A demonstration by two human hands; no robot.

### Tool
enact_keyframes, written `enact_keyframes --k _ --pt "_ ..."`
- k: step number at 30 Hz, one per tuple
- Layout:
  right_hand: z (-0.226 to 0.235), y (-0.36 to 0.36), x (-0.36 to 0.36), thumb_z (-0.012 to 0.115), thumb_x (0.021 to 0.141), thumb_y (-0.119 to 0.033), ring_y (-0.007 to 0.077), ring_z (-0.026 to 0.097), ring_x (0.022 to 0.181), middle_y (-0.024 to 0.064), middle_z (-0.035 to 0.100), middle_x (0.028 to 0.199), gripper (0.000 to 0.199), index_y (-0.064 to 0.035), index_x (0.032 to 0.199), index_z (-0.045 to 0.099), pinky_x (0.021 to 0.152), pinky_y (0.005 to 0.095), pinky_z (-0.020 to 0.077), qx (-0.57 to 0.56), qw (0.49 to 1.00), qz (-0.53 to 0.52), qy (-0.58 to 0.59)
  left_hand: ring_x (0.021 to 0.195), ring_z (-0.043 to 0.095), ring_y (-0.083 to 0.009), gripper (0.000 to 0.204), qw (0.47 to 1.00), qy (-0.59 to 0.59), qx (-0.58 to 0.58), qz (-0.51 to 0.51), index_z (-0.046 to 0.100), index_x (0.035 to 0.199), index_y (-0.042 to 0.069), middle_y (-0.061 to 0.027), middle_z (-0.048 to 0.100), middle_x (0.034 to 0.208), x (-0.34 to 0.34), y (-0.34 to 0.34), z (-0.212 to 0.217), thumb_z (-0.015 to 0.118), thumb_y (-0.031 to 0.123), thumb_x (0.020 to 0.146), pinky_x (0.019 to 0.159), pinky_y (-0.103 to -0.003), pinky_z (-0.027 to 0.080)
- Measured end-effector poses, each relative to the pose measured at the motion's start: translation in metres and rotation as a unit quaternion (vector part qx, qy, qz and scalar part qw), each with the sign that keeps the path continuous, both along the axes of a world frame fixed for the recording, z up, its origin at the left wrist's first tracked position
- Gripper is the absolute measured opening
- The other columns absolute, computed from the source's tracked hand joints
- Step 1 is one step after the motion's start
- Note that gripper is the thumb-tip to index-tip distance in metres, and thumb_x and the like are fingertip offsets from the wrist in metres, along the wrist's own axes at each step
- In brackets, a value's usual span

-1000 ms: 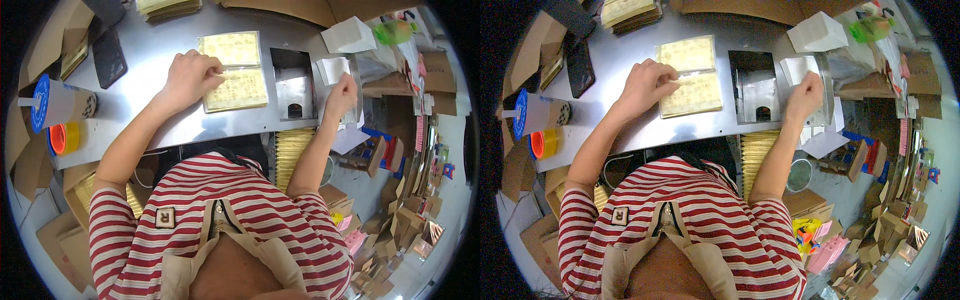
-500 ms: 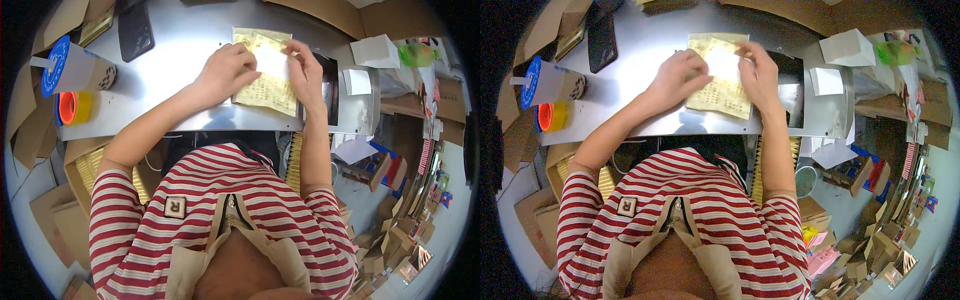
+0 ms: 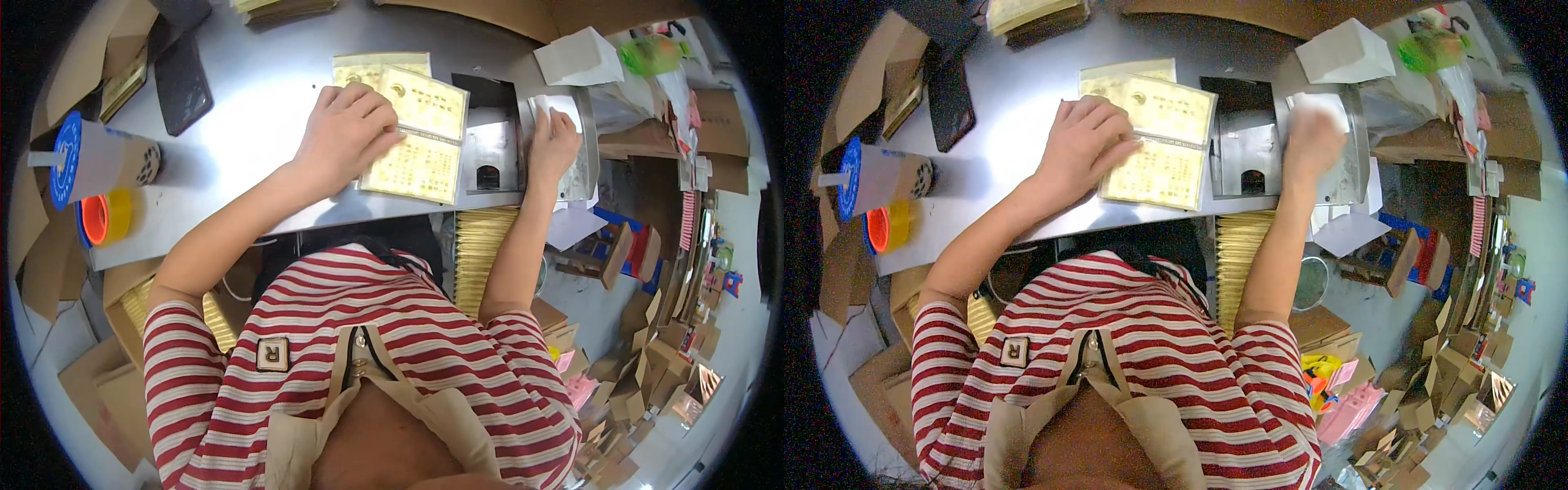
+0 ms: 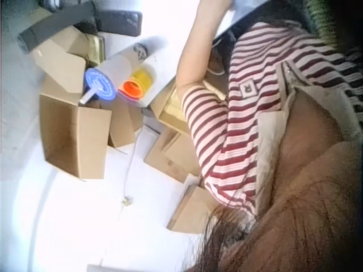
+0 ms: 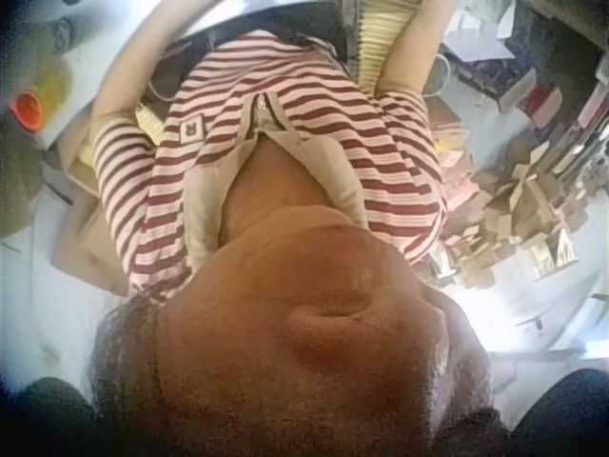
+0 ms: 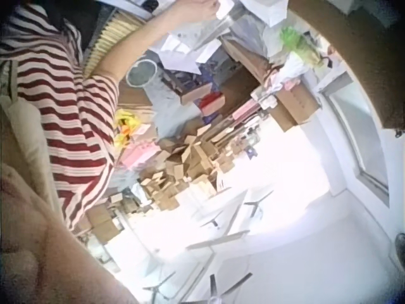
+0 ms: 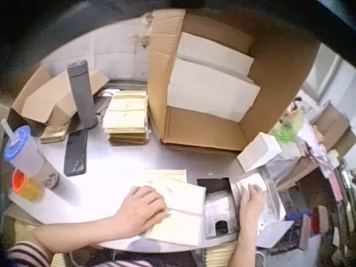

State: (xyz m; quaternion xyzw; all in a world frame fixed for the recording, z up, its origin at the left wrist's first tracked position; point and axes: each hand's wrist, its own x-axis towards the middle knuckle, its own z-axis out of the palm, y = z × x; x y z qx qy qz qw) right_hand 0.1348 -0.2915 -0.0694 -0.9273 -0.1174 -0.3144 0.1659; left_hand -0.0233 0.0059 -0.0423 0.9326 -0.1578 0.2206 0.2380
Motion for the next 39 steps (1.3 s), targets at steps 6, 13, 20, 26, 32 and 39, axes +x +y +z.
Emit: enact_keyframes --k 6,13,20,26,32,39 --pt "0.013 0.001 -0.009 0.054 0.092 -0.026 0.0331 0.060 0.081 0.0118 0.067 0.096 0.029 -0.0002 0.090 0.069 0.076 0.0390 0.0458 0.095 0.994 0.006 0.062 0.092 0.055 -0.0198 0.017 0.991 -0.075 0.100 -0.041 0.061 0.088 0.010 -0.0022 0.061 0.083 0.060 -0.052 0.010 0.069 0.018 0.076 0.083 -0.034 0.037" --pt "0.019 0.006 -0.013 0.056 0.089 -0.019 0.0313 0.062 0.073 0.0133 0.067 0.089 0.023 0.0014 0.092 0.065 0.068 0.0352 0.0470 0.103 0.991 0.047 0.069 0.094 0.056 -0.0226 0.016 0.977 0.045 0.200 -0.066 0.065 0.081 0.008 -0.0036 0.064 0.082 0.098 -0.104 -0.025 0.067 0.011 0.065 0.085 -0.035 0.036" --pt "0.030 0.014 -0.023 0.068 0.083 -0.015 0.0292 0.061 0.091 0.0100 0.069 0.089 0.012 -0.0054 0.089 0.069 0.083 0.0411 0.0452 0.045 0.989 0.084 -0.109 0.085 0.064 -0.0279 0.011 0.978 0.103 0.152 -0.097 0.064 0.080 0.005 -0.0085 0.065 0.086 0.058 0.004 0.021 0.064 0.013 0.073 0.074 -0.041 0.052" --pt "0.025 0.107 -0.064 0.070 0.069 -0.009 0.0358 0.052 0.114 0.0042 0.062 0.113 0.033 -0.0059 0.101 0.063 0.098 0.0478 0.0424 -0.072 0.796 0.601 -0.011 0.078 0.065 -0.0292 0.018 0.972 0.067 0.226 -0.025 0.056 0.089 0.004 -0.0096 0.062 0.082 0.037 0.026 0.011 0.063 0.010 0.074 0.065 -0.038 0.054" --pt "0.027 0.123 -0.086 0.065 0.073 -0.010 0.0384 0.044 0.123 0.0090 0.052 0.127 0.048 -0.0072 0.120 0.054 0.104 0.0510 0.0359 -0.119 0.787 0.599 0.086 0.082 0.066 -0.0324 0.029 0.975 0.138 0.173 0.011 0.056 0.102 0.001 -0.0127 0.064 0.092 0.043 0.025 0.010 0.062 0.008 0.074 0.069 -0.039 0.054" --pt "0.017 0.146 -0.107 0.058 0.074 -0.007 0.0460 0.043 0.113 0.0210 0.047 0.127 0.049 0.0045 0.121 0.050 0.099 0.0508 0.0358 -0.188 0.890 0.409 0.067 0.116 0.051 -0.0322 0.051 0.986 -0.029 0.160 0.025 0.055 0.118 -0.009 -0.0208 0.057 0.118 -0.044 0.003 -0.013 0.065 0.021 0.078 0.105 -0.043 0.037"
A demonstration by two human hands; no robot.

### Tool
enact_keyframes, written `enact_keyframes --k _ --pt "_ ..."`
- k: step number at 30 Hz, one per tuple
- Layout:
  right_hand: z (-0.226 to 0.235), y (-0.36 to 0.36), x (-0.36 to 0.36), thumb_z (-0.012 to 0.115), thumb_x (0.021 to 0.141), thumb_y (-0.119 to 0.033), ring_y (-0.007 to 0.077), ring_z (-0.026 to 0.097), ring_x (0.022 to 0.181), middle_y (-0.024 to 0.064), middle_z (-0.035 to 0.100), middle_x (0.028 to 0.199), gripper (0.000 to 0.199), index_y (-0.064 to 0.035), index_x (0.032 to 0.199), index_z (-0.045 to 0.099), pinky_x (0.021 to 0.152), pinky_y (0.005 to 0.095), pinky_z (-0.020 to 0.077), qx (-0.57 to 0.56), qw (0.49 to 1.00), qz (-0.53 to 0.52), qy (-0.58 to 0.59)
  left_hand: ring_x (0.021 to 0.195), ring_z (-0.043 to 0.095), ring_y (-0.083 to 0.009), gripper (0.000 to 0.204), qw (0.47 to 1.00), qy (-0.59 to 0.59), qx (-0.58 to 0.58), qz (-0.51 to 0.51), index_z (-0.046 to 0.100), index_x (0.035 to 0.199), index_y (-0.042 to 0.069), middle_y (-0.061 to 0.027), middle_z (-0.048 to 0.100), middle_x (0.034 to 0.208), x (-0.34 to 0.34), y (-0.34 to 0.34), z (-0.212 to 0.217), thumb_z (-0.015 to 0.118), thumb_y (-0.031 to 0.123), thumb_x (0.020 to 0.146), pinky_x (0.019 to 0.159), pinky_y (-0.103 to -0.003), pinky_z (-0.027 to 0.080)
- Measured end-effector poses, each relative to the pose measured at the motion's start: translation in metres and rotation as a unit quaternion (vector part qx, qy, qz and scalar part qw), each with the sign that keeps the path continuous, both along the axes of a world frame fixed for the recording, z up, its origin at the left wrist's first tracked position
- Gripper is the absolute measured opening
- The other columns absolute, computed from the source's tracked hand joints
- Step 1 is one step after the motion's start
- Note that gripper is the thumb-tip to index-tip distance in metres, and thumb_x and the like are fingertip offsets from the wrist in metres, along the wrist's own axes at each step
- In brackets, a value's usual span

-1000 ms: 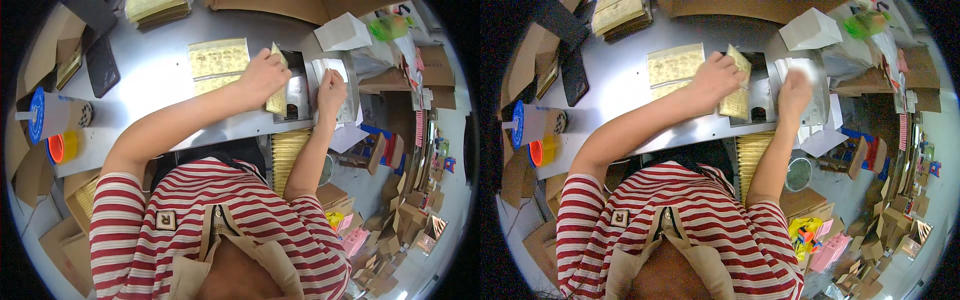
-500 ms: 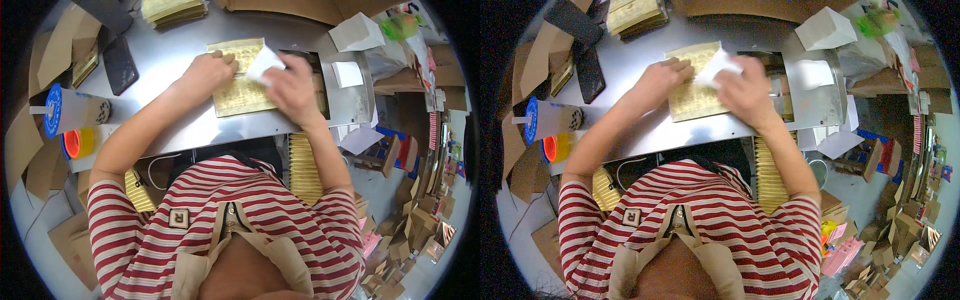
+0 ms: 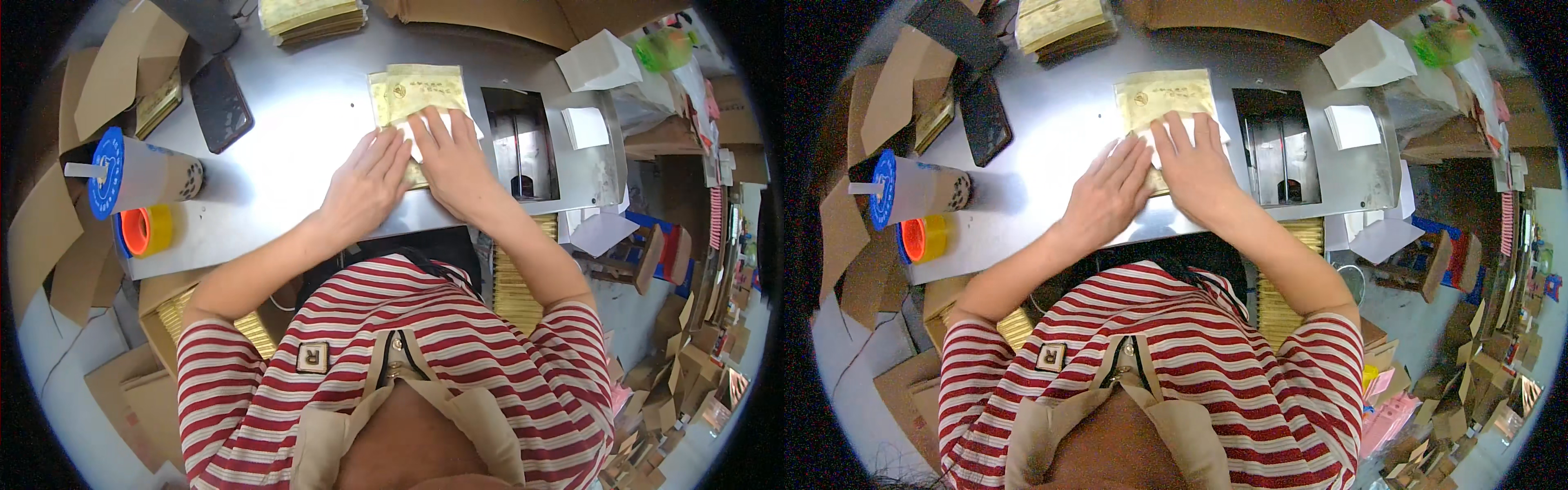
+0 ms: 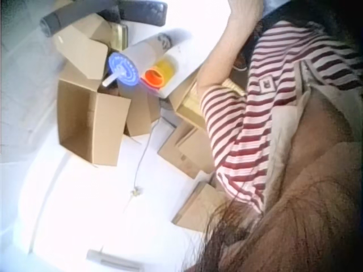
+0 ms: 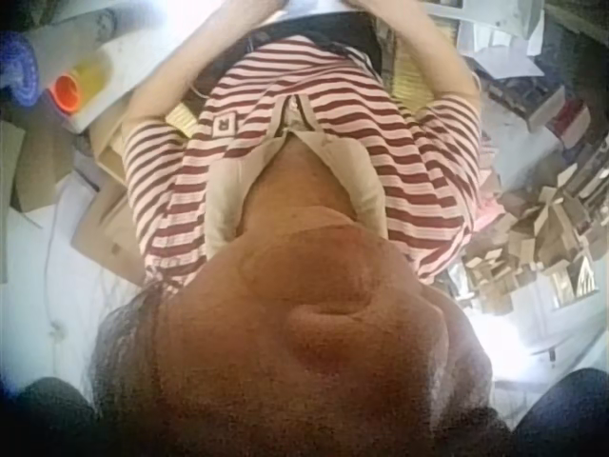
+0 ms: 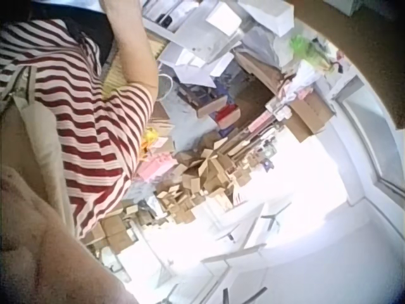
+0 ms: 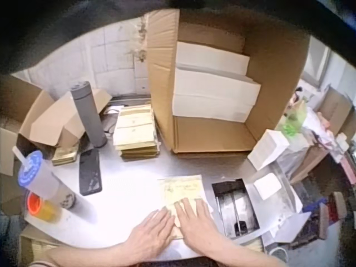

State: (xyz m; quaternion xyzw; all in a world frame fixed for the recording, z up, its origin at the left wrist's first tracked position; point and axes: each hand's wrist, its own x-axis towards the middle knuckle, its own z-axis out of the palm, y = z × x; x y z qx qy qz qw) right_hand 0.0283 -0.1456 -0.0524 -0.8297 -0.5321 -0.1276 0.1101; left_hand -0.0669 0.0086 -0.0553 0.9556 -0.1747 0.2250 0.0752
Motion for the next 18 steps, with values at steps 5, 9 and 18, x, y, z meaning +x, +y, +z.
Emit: enact_keyframes --k 5,9,18 --pt "-0.001 0.037 0.020 0.060 0.080 -0.008 0.0390 0.049 0.112 0.0208 0.056 0.118 0.034 0.0052 0.111 0.058 0.096 0.0435 0.0398 -0.084 0.982 -0.118 0.119 0.118 0.050 -0.0326 0.054 0.999 0.038 -0.007 -0.020 0.056 0.118 -0.007 -0.0197 0.057 0.119 -0.010 0.011 0.003 0.067 0.028 0.079 0.106 -0.045 0.035" --pt "0.007 0.014 0.003 0.060 0.086 -0.009 0.0360 0.055 0.109 0.0212 0.059 0.114 0.024 0.0030 0.106 0.062 0.091 0.0394 0.0453 0.174 0.969 -0.041 0.172 0.119 0.050 -0.0322 0.053 0.996 0.060 -0.049 -0.042 0.059 0.118 -0.002 -0.0175 0.057 0.120 -0.007 0.016 -0.001 0.068 0.033 0.079 0.106 -0.045 0.035" --pt "0.005 -0.114 0.079 0.070 0.084 -0.027 0.0275 0.064 0.089 0.0127 0.067 0.103 0.029 -0.0018 0.097 0.071 0.079 0.0360 0.0491 0.209 0.870 -0.428 -0.124 0.105 0.056 -0.0277 0.030 0.995 0.060 -0.053 -0.054 0.063 0.104 0.003 -0.0116 0.061 0.109 0.009 0.019 0.023 0.064 0.024 0.084 0.088 -0.039 0.045"
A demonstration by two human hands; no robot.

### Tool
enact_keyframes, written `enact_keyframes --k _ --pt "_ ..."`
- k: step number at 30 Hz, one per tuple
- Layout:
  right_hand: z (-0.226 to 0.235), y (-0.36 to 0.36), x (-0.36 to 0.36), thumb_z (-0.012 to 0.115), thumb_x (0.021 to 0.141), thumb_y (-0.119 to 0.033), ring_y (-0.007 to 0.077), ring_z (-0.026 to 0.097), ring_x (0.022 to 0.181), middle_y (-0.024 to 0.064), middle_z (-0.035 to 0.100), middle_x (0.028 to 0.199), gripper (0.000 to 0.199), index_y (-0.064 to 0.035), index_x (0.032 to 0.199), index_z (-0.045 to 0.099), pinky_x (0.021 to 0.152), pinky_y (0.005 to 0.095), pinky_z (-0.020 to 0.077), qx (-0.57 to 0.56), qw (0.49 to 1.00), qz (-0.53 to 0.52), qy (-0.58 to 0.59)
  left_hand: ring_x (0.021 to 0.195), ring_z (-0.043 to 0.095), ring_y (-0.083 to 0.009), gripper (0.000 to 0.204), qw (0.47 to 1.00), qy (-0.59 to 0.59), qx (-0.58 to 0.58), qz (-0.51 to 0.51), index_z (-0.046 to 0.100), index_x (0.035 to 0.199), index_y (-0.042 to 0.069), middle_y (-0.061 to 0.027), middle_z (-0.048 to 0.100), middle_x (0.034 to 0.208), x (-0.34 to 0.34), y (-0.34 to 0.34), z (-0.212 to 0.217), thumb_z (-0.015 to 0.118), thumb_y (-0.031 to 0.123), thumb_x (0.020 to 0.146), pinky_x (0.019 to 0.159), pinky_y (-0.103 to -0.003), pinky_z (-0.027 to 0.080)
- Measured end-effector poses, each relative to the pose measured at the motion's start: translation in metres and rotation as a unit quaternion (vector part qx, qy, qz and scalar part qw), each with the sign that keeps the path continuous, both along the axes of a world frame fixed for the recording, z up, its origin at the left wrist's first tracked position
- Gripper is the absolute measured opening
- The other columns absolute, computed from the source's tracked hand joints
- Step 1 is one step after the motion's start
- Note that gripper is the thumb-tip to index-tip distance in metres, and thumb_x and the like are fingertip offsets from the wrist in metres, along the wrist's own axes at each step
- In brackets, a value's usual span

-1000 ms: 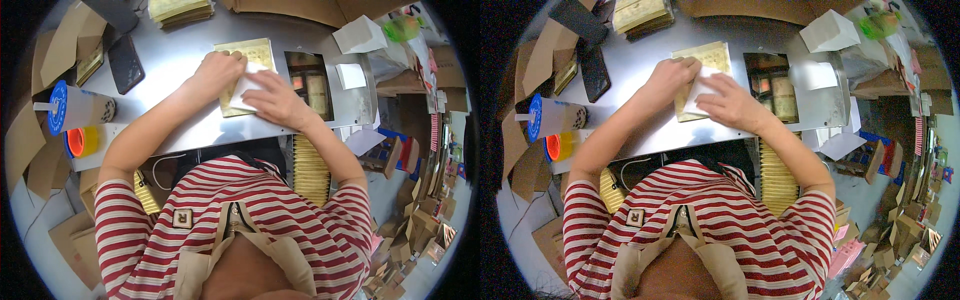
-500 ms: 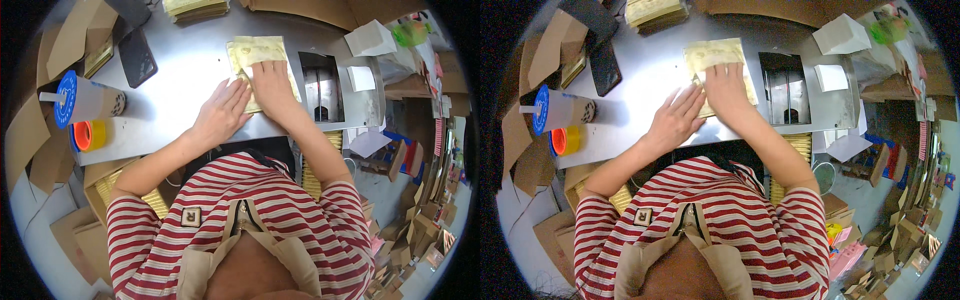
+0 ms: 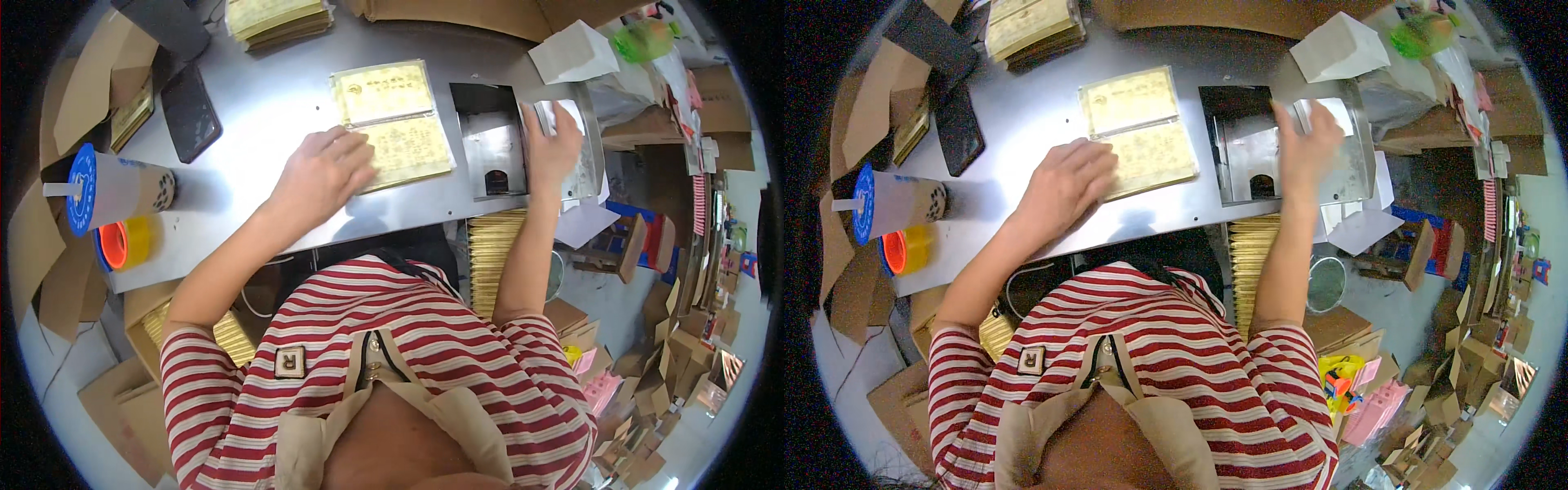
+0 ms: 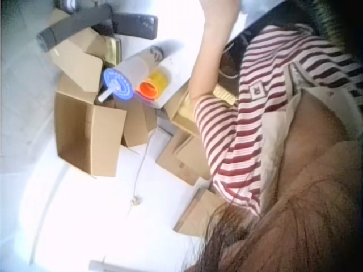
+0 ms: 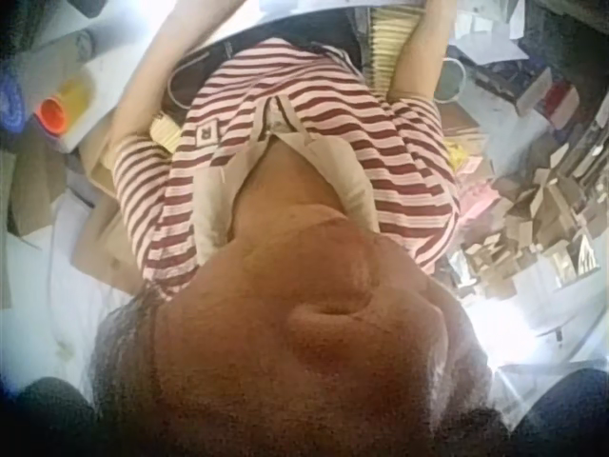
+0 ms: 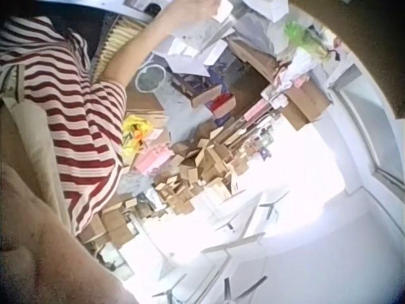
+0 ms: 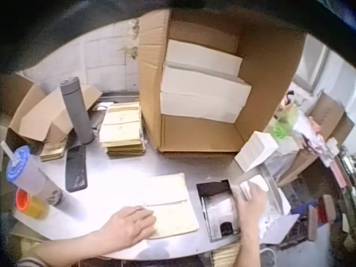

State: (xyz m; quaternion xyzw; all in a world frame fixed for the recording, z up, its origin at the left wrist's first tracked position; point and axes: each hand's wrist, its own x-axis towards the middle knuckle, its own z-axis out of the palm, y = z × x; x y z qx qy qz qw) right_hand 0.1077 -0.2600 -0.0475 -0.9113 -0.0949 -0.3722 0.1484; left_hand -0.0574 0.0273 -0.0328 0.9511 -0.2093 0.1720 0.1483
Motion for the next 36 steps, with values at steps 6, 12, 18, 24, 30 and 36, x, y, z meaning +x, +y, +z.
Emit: enact_keyframes --k 6,12,18,24,30,36 --pt "-0.017 -0.040 0.010 0.060 0.091 -0.032 0.0286 0.063 0.088 0.0103 0.065 0.107 0.032 -0.0034 0.100 0.071 0.080 0.0354 0.0484 0.091 0.986 0.010 0.140 0.088 0.059 -0.0240 0.014 0.992 0.011 -0.018 0.121 0.061 0.088 0.007 -0.0066 0.063 0.091 0.033 -0.009 -0.007 0.066 0.018 0.081 0.079 -0.037 0.043" --pt "-0.015 -0.041 0.012 0.058 0.092 -0.031 0.0274 0.065 0.086 0.0101 0.065 0.108 0.033 -0.0013 0.100 0.069 0.077 0.0347 0.0499 0.118 0.980 -0.008 0.162 0.089 0.057 -0.0218 0.015 0.988 0.054 -0.065 0.128 0.064 0.087 0.012 -0.0022 0.063 0.083 0.037 -0.002 0.000 0.070 0.021 0.077 0.083 -0.037 0.039" --pt "-0.017 -0.043 0.017 0.059 0.090 -0.031 0.0264 0.065 0.087 0.0094 0.066 0.110 0.032 -0.0020 0.100 0.069 0.078 0.0333 0.0499 0.162 0.973 -0.011 0.167 0.083 0.056 -0.0235 0.013 0.975 0.157 -0.099 0.126 0.066 0.077 0.009 -0.0041 0.063 0.076 0.044 0.003 0.009 0.068 0.022 0.078 0.078 -0.038 0.039" --pt "-0.020 -0.046 0.022 0.059 0.089 -0.031 0.0266 0.065 0.088 0.0081 0.067 0.108 0.031 -0.0024 0.097 0.070 0.079 0.0340 0.0493 0.181 0.968 -0.008 0.172 0.079 0.056 -0.0258 0.016 0.972 0.144 -0.151 0.108 0.067 0.076 0.007 -0.0068 0.063 0.074 0.045 0.005 0.004 0.067 0.022 0.079 0.072 -0.038 0.040" --pt "-0.015 -0.043 0.019 0.058 0.089 -0.032 0.0264 0.064 0.096 0.0078 0.067 0.111 0.032 -0.0051 0.099 0.071 0.084 0.0335 0.0483 0.171 0.969 -0.017 0.180 0.080 0.056 -0.0268 0.017 0.967 0.148 -0.169 0.120 0.067 0.077 0.005 -0.0084 0.065 0.076 0.043 0.004 0.003 0.067 0.023 0.079 0.076 -0.038 0.042" --pt "-0.011 -0.035 0.014 0.056 0.092 -0.028 0.0255 0.066 0.094 0.0096 0.068 0.107 0.029 -0.0049 0.104 0.070 0.083 0.0322 0.0489 0.133 0.980 -0.043 0.142 0.082 0.056 -0.0281 0.018 0.966 0.141 -0.171 0.132 0.068 0.078 0.005 -0.0098 0.065 0.078 0.040 0.005 0.002 0.066 0.023 0.080 0.076 -0.040 0.042"
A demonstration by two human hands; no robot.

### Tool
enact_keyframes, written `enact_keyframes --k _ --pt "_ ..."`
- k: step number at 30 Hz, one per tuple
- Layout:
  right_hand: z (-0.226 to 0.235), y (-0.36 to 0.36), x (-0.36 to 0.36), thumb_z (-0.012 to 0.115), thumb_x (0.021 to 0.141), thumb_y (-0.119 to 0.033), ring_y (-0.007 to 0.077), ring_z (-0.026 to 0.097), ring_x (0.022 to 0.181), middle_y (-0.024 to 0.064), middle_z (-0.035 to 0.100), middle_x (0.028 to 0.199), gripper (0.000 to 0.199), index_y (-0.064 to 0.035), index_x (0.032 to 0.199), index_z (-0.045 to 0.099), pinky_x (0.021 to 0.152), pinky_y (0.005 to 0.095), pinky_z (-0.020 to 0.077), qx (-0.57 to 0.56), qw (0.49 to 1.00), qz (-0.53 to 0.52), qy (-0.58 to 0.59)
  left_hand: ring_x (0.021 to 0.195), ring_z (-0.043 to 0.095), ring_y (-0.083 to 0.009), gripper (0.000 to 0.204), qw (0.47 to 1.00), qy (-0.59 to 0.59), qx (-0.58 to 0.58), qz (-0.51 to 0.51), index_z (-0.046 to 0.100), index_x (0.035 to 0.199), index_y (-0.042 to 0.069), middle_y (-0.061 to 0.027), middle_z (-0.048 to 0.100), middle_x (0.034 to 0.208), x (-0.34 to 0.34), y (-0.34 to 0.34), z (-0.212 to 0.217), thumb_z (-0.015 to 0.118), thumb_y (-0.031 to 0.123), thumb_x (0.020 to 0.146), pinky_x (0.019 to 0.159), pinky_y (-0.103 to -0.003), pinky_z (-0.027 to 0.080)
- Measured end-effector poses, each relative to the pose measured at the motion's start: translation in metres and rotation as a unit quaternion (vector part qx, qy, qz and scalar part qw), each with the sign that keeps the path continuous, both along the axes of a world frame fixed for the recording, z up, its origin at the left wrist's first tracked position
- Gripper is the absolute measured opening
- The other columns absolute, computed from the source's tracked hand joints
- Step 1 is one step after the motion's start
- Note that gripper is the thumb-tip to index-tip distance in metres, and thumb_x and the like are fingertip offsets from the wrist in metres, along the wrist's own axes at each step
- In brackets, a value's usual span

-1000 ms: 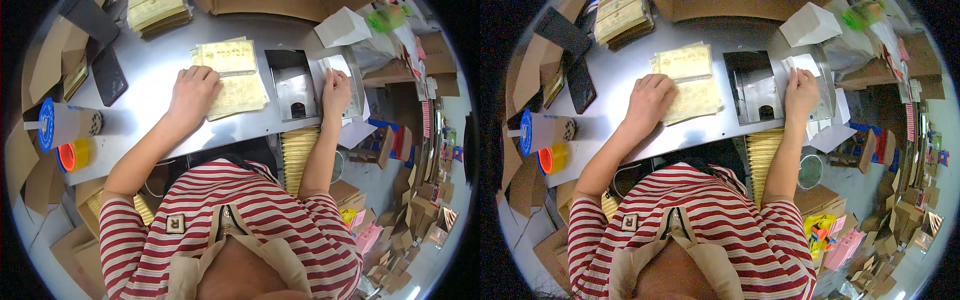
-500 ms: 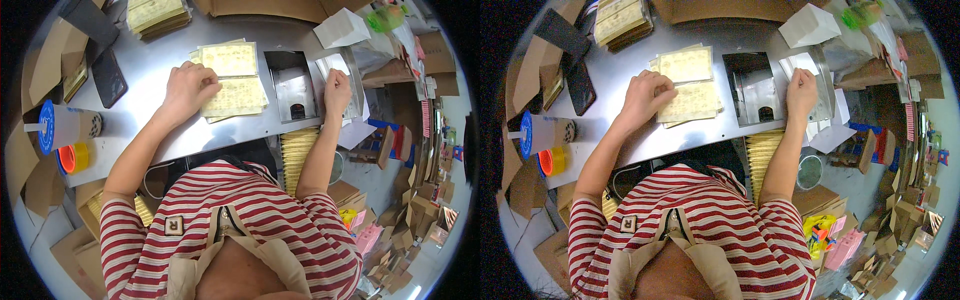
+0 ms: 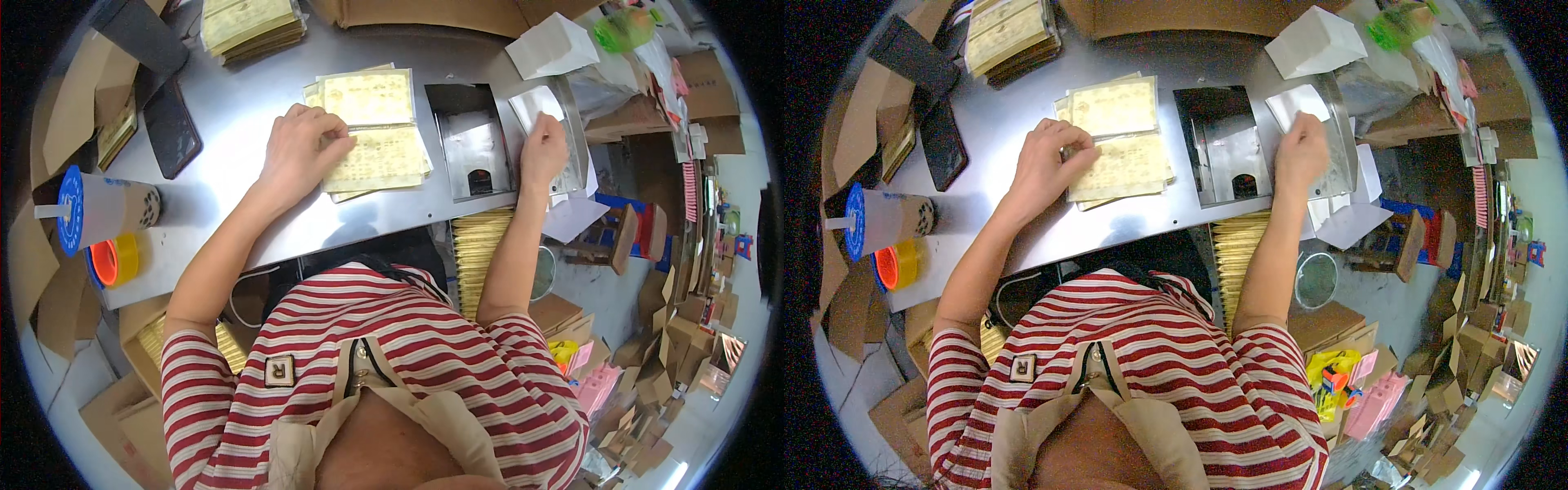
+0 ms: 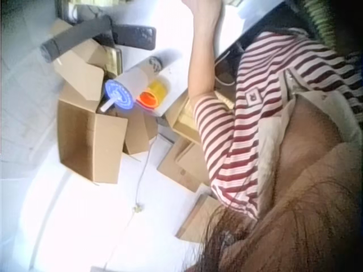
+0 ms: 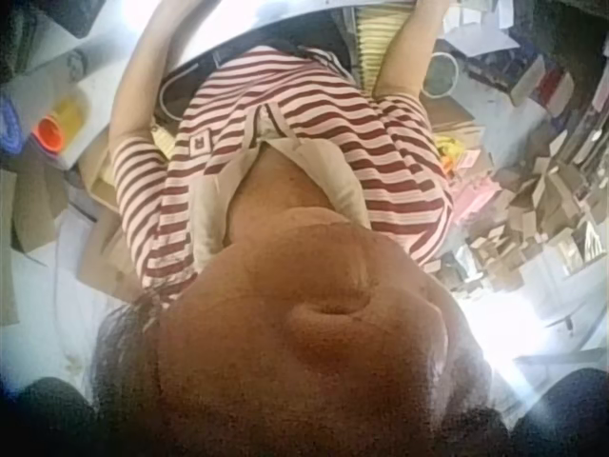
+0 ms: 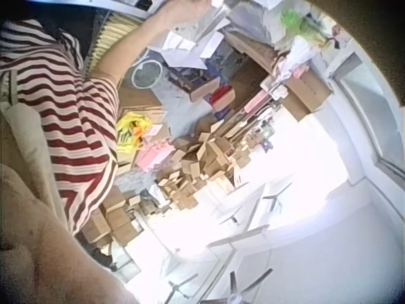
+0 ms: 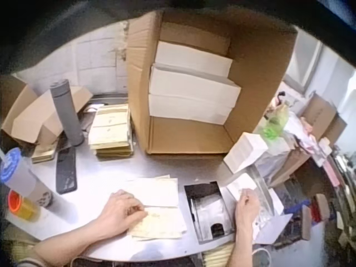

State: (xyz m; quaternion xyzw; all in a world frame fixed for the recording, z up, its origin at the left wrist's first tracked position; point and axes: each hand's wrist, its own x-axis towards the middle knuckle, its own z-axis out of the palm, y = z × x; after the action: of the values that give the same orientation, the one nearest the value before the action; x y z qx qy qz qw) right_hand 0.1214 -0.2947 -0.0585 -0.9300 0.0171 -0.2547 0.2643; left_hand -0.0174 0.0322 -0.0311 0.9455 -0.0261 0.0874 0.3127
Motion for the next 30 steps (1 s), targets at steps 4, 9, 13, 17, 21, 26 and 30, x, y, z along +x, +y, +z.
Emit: enact_keyframes --k 4,9,13,17,21,26,30 --pt "0.020 0.030 -0.013 0.053 0.096 -0.020 0.0184 0.066 0.094 0.0131 0.069 0.106 0.026 -0.0002 0.107 0.067 0.081 0.0286 0.0512 0.246 0.968 0.040 0.002 0.084 0.056 -0.0274 0.017 1.000 0.025 -0.015 -0.001 0.068 0.078 0.006 -0.0081 0.065 0.078 0.005 0.001 -0.002 0.066 0.023 0.080 0.076 -0.039 0.041" --pt "0.005 0.130 -0.033 0.059 0.092 -0.008 0.0160 0.061 0.103 0.0087 0.067 0.112 0.020 0.0026 0.107 0.067 0.089 0.0273 0.0478 0.277 0.883 0.376 0.036 0.084 0.056 -0.0235 0.014 0.995 -0.088 0.046 -0.020 0.068 0.080 0.010 -0.0038 0.064 0.078 0.006 -0.007 -0.005 0.068 0.024 0.080 0.075 -0.036 0.038" --pt "0.000 0.124 -0.030 0.046 0.078 0.011 0.0110 0.059 0.084 0.0042 0.066 0.086 0.023 0.0030 0.085 0.066 0.077 0.0232 0.0458 0.212 0.843 0.482 0.106 0.086 0.056 -0.0229 0.013 0.990 -0.130 0.057 -0.024 0.067 0.082 0.011 -0.0034 0.063 0.082 0.001 -0.007 -0.005 0.069 0.023 0.080 0.076 -0.035 0.037" --pt "0.012 0.132 -0.029 0.040 0.078 0.008 0.0078 0.054 0.075 0.0023 0.064 0.081 0.026 0.0024 0.085 0.064 0.070 0.0202 0.0431 0.236 0.827 0.488 0.150 0.085 0.056 -0.0249 0.016 0.996 -0.086 0.003 -0.040 0.066 0.082 0.008 -0.0057 0.062 0.082 -0.004 -0.008 -0.016 0.069 0.024 0.080 0.077 -0.036 0.041" --pt "0.025 0.136 -0.030 0.056 0.085 -0.006 0.0057 0.051 0.075 0.0021 0.065 0.089 0.015 0.0004 0.094 0.067 0.069 0.0195 0.0424 0.190 0.834 0.470 0.218 0.085 0.056 -0.0268 0.019 0.998 -0.044 -0.036 -0.021 0.065 0.085 0.006 -0.0085 0.061 0.084 -0.006 -0.007 -0.015 0.069 0.024 0.081 0.077 -0.038 0.044" --pt "0.030 0.116 -0.036 0.068 0.084 -0.017 0.0104 0.050 0.078 0.0042 0.061 0.087 0.017 -0.0035 0.093 0.072 0.067 0.0233 0.0417 0.006 0.777 0.595 0.207 0.090 0.055 -0.0257 0.025 0.993 -0.108 -0.038 -0.036 0.065 0.092 0.008 -0.0082 0.061 0.089 -0.010 -0.011 -0.019 0.067 0.031 0.082 0.079 -0.038 0.041" --pt "0.023 0.108 -0.049 0.070 0.082 -0.016 0.0155 0.052 0.084 0.0051 0.058 0.088 0.020 -0.0064 0.099 0.073 0.070 0.0261 0.0422 0.121 0.803 0.528 0.247 0.097 0.053 -0.0236 0.026 0.987 -0.121 0.080 -0.061 0.066 0.093 0.010 -0.0061 0.061 0.091 -0.020 -0.011 -0.017 0.066 0.033 0.083 0.085 -0.039 0.038"
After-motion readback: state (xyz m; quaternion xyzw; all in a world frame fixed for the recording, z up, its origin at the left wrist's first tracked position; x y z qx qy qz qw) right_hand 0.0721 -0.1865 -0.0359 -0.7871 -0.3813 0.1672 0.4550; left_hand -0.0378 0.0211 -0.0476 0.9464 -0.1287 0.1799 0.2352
